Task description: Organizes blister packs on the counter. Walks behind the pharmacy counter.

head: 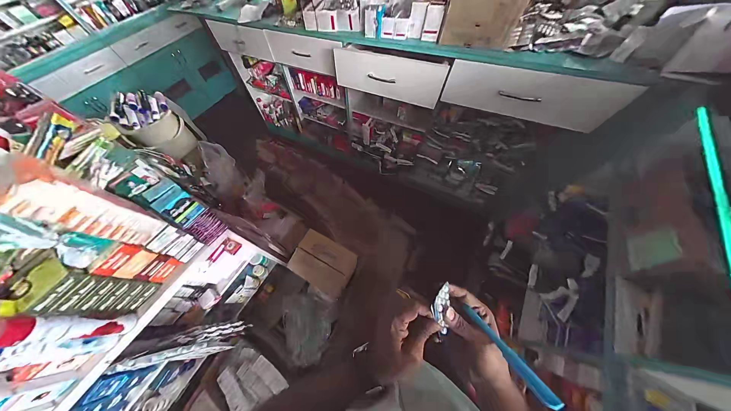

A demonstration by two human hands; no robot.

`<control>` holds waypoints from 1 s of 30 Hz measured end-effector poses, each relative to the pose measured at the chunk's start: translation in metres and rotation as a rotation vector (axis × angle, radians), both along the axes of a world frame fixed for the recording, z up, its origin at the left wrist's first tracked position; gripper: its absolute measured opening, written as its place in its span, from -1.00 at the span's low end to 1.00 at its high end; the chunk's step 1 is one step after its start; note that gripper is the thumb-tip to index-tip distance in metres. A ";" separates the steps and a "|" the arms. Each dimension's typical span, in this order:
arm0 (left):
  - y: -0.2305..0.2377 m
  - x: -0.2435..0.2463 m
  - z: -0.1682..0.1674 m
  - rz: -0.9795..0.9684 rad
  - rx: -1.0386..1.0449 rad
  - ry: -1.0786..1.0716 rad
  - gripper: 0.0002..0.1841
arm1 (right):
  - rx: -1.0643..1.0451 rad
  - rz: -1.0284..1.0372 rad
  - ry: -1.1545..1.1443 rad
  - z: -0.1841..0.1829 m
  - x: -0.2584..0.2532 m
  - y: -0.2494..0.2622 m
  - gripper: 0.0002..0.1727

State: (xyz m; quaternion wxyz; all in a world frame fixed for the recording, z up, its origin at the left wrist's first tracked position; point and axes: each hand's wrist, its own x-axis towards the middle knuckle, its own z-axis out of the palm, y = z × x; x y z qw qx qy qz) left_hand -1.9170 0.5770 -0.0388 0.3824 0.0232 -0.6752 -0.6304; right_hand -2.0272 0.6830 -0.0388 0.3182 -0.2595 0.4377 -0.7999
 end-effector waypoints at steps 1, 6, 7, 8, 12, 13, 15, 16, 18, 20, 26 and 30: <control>-0.014 -0.028 0.006 0.018 0.018 0.027 -0.84 | -0.052 0.065 -0.081 0.010 -0.030 -0.020 -0.68; -0.114 -0.118 0.042 0.186 0.016 0.168 -0.82 | -0.090 0.269 -0.266 0.042 -0.144 -0.142 -0.70; -0.138 -0.131 0.044 0.223 0.061 0.197 -0.83 | -0.081 0.297 -0.285 0.040 -0.164 -0.172 -0.71; -0.162 -0.144 0.045 0.242 0.129 0.251 -0.83 | -0.064 0.327 -0.291 0.037 -0.182 -0.203 -0.72; -0.269 -0.202 0.037 0.123 0.512 0.547 -0.85 | 0.044 0.446 -0.262 0.019 -0.241 -0.328 -0.77; -0.297 -0.215 0.036 0.059 0.614 0.593 -0.84 | 0.059 0.464 -0.253 0.015 -0.257 -0.360 -0.78; -0.366 -0.242 0.036 -0.014 0.663 0.633 -0.82 | 0.070 0.509 -0.214 0.023 -0.296 -0.430 -0.79; -0.393 -0.255 0.035 0.031 0.634 0.612 -0.80 | 0.090 0.514 -0.183 0.031 -0.312 -0.456 -0.79; -0.448 -0.271 0.042 0.197 0.531 0.488 -0.79 | 0.103 0.541 -0.104 0.052 -0.340 -0.512 -0.76; -0.491 -0.283 0.082 0.413 0.534 0.227 -0.84 | 0.113 0.564 -0.077 0.076 -0.357 -0.570 -0.75; -0.667 -0.285 0.096 0.416 -0.341 -0.662 -0.75 | 0.067 0.788 0.013 0.054 -0.397 -0.777 -0.73; -0.792 -0.280 0.092 0.561 0.006 -0.206 -0.73 | -0.207 1.059 0.348 0.051 -0.417 -0.931 -0.76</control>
